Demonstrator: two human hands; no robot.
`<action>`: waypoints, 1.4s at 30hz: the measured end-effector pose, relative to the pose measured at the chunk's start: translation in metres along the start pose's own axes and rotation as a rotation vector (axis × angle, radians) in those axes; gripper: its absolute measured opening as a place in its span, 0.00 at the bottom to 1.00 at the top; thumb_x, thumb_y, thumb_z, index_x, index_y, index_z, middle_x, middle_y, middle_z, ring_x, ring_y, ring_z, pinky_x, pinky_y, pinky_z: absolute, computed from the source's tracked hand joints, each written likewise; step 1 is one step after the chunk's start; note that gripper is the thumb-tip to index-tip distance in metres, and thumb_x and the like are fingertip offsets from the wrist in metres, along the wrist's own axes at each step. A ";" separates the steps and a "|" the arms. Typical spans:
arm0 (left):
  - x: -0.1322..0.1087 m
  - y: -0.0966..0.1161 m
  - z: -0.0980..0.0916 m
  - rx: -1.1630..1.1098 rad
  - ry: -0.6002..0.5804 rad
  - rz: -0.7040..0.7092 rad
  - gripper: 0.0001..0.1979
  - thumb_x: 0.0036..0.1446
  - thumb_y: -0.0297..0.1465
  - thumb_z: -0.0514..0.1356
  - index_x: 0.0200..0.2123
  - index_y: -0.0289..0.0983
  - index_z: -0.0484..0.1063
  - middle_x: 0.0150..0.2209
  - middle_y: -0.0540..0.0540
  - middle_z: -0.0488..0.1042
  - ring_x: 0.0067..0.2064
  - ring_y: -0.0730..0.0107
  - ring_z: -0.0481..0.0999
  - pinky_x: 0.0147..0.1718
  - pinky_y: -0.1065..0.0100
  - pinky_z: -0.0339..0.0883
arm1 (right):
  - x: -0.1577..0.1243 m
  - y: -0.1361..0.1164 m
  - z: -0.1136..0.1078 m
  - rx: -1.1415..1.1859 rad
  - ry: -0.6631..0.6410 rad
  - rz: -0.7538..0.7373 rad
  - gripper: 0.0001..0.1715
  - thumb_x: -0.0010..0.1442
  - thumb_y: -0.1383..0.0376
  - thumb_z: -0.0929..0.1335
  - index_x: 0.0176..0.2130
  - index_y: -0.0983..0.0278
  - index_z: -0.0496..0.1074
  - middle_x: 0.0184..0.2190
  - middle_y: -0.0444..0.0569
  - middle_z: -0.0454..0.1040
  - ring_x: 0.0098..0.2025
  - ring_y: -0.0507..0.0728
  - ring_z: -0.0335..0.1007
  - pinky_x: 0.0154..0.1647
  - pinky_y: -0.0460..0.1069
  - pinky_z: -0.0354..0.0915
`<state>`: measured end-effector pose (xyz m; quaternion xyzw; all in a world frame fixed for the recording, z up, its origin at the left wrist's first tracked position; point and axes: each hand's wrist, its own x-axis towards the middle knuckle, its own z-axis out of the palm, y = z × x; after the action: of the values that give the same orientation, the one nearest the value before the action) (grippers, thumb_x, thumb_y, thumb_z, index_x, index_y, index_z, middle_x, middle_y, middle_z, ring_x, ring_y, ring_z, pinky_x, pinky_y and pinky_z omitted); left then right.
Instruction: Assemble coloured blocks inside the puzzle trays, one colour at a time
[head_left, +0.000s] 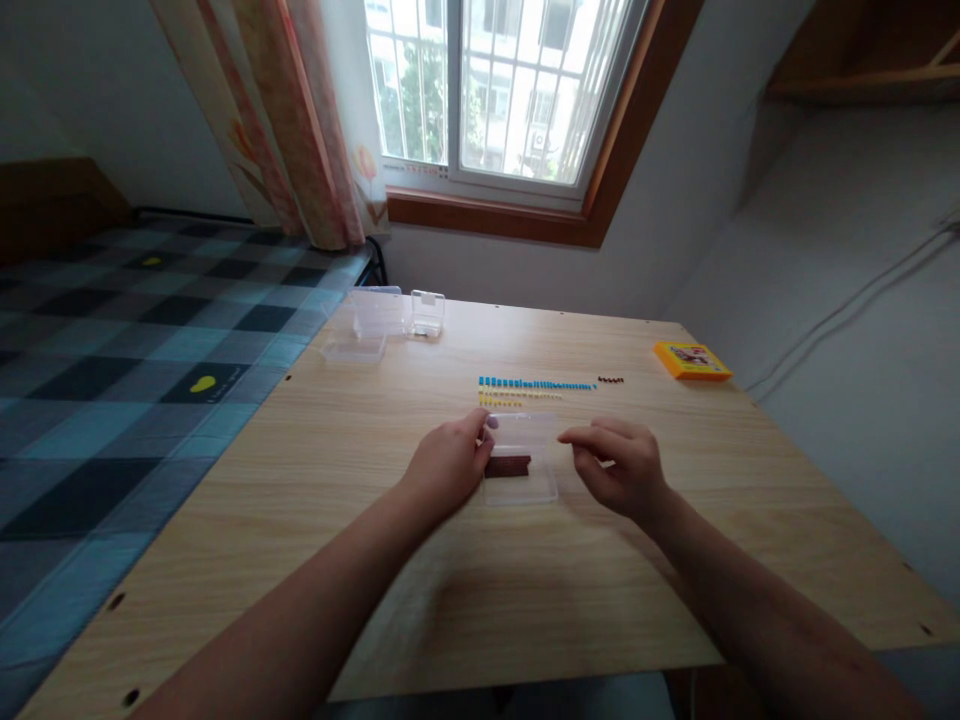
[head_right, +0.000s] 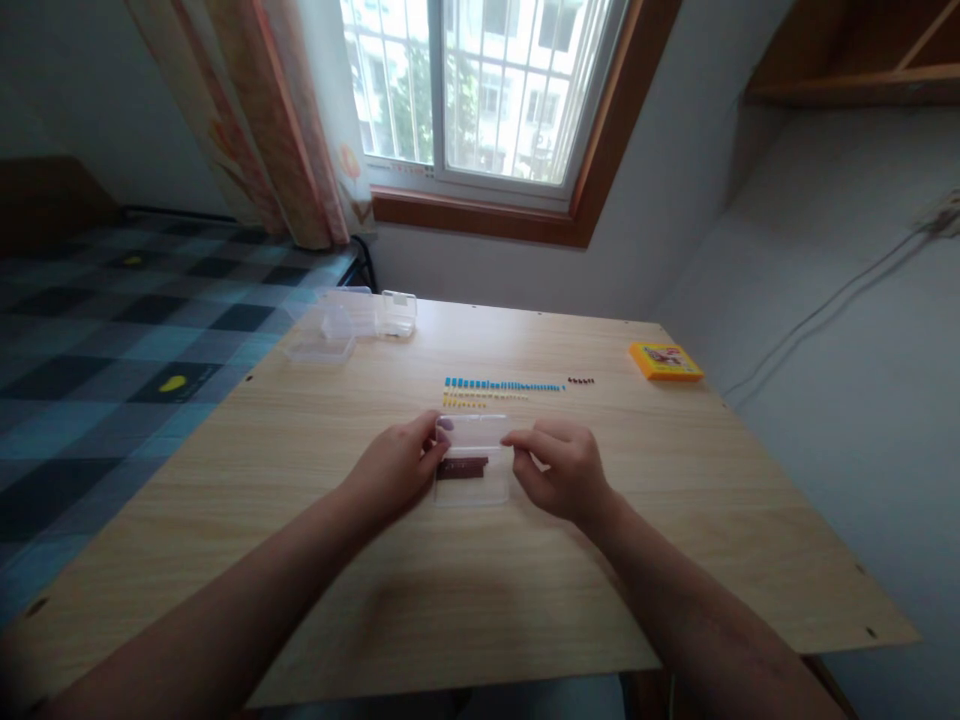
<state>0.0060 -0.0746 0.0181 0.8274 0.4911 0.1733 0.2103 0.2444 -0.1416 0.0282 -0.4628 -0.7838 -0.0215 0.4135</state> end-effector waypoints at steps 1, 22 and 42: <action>0.000 0.000 0.000 -0.002 0.000 0.000 0.07 0.66 0.30 0.57 0.45 0.39 0.73 0.38 0.44 0.81 0.38 0.61 0.79 0.35 0.65 0.65 | 0.001 0.005 -0.003 -0.025 0.091 0.021 0.14 0.63 0.66 0.64 0.36 0.60 0.80 0.20 0.44 0.69 0.21 0.52 0.63 0.26 0.48 0.61; -0.002 0.003 -0.012 -0.145 0.137 -0.004 0.20 0.71 0.41 0.46 0.49 0.39 0.73 0.43 0.42 0.81 0.43 0.57 0.79 0.39 0.62 0.65 | -0.008 0.161 0.020 -0.422 0.077 0.635 0.24 0.63 0.64 0.65 0.55 0.63 0.80 0.63 0.62 0.68 0.65 0.68 0.59 0.68 0.64 0.53; 0.003 -0.006 -0.011 -0.212 0.186 0.001 0.26 0.69 0.46 0.44 0.55 0.37 0.71 0.43 0.40 0.80 0.42 0.55 0.80 0.37 0.61 0.69 | -0.006 0.158 0.022 -0.505 -0.071 0.683 0.17 0.63 0.63 0.67 0.47 0.57 0.83 0.72 0.53 0.58 0.74 0.71 0.44 0.71 0.70 0.45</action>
<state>-0.0024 -0.0678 0.0246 0.7809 0.4872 0.3005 0.2501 0.3496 -0.0467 -0.0452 -0.7832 -0.5692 -0.0588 0.2433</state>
